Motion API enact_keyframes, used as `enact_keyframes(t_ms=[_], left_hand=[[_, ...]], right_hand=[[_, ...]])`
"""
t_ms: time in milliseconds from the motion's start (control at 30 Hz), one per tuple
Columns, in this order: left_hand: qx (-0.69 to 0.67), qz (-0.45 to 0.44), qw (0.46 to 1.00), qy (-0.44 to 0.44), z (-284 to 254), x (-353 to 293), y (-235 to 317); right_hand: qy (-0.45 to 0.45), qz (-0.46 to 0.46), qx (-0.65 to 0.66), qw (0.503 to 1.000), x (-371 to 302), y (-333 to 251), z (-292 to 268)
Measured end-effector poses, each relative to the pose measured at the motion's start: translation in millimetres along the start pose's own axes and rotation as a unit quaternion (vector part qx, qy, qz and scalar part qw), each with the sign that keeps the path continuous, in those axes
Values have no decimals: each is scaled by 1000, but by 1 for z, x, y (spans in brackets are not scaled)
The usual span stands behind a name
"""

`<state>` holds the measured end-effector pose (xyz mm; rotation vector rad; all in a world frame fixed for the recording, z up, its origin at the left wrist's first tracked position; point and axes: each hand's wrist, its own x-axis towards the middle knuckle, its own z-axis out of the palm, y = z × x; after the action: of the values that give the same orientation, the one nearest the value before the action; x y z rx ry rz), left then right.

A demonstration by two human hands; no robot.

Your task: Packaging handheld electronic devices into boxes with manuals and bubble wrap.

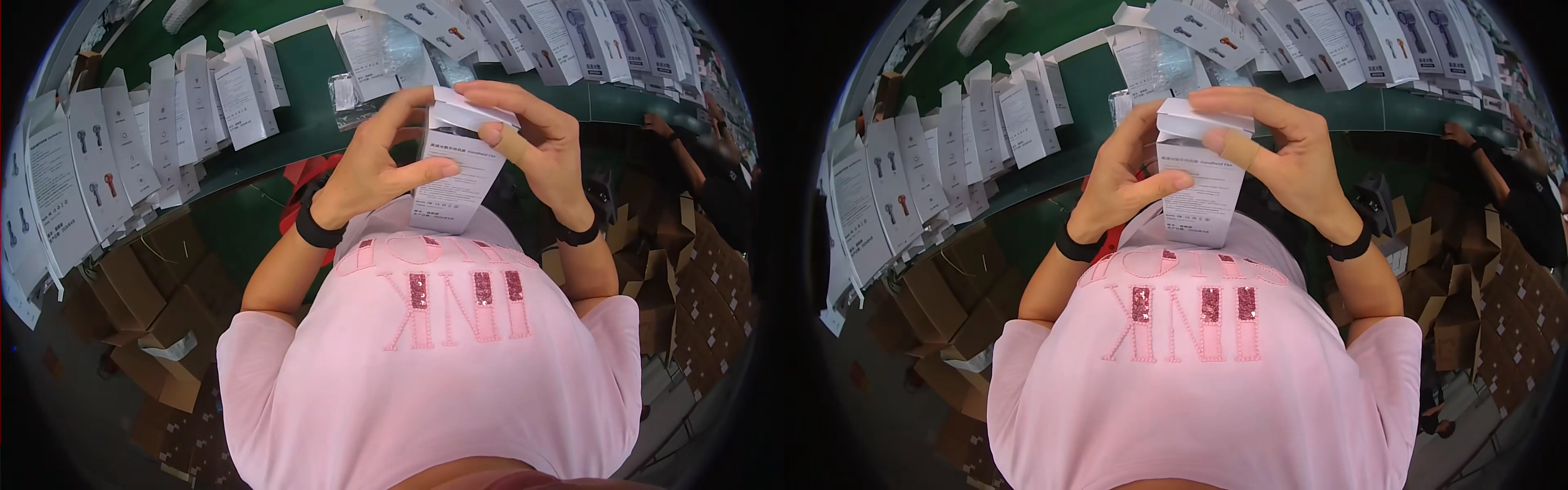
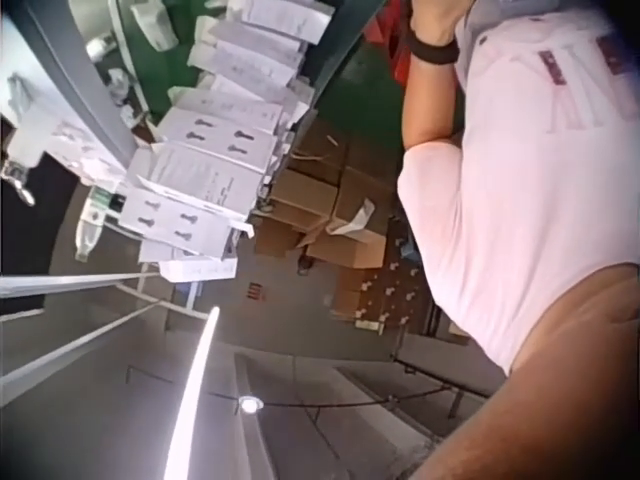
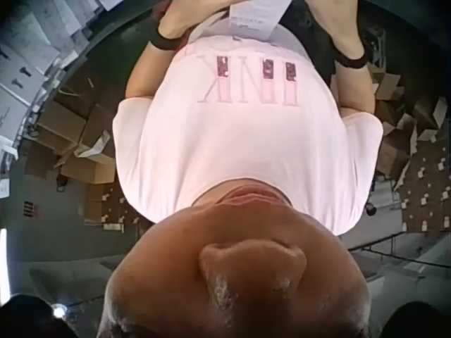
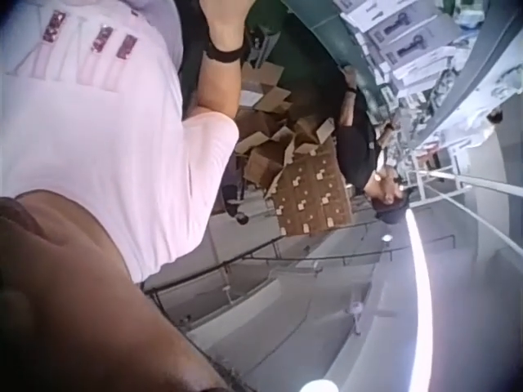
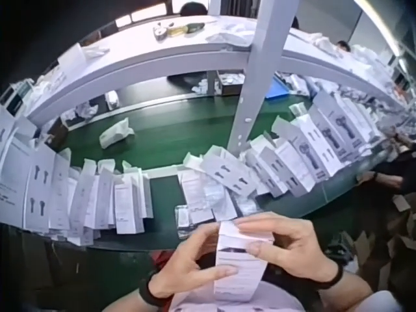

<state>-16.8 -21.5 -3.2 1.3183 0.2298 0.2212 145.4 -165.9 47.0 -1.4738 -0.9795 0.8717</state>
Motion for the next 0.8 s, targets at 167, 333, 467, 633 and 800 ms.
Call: enact_keyframes(t_ms=[167, 333, 467, 633, 800], left_hand=[[-102, 10, 994, 25, 6, 3, 2], [-88, 18, 996, -10, 7, 11, -6], [-107, 19, 994, -23, 12, 17, -17], [75, 125, 988, -41, 38, 39, 2], [178, 71, 979, -73, 85, 60, -3]], right_hand=[[-75, -33, -83, 993, 5, -12, -15], [-141, -96, -182, 968, 1, -17, -19], [-109, -64, -215, 968, -11, -15, -20], [13, 112, -99, 989, -25, -20, -46], [82, 307, -85, 944, -77, -14, -134]])
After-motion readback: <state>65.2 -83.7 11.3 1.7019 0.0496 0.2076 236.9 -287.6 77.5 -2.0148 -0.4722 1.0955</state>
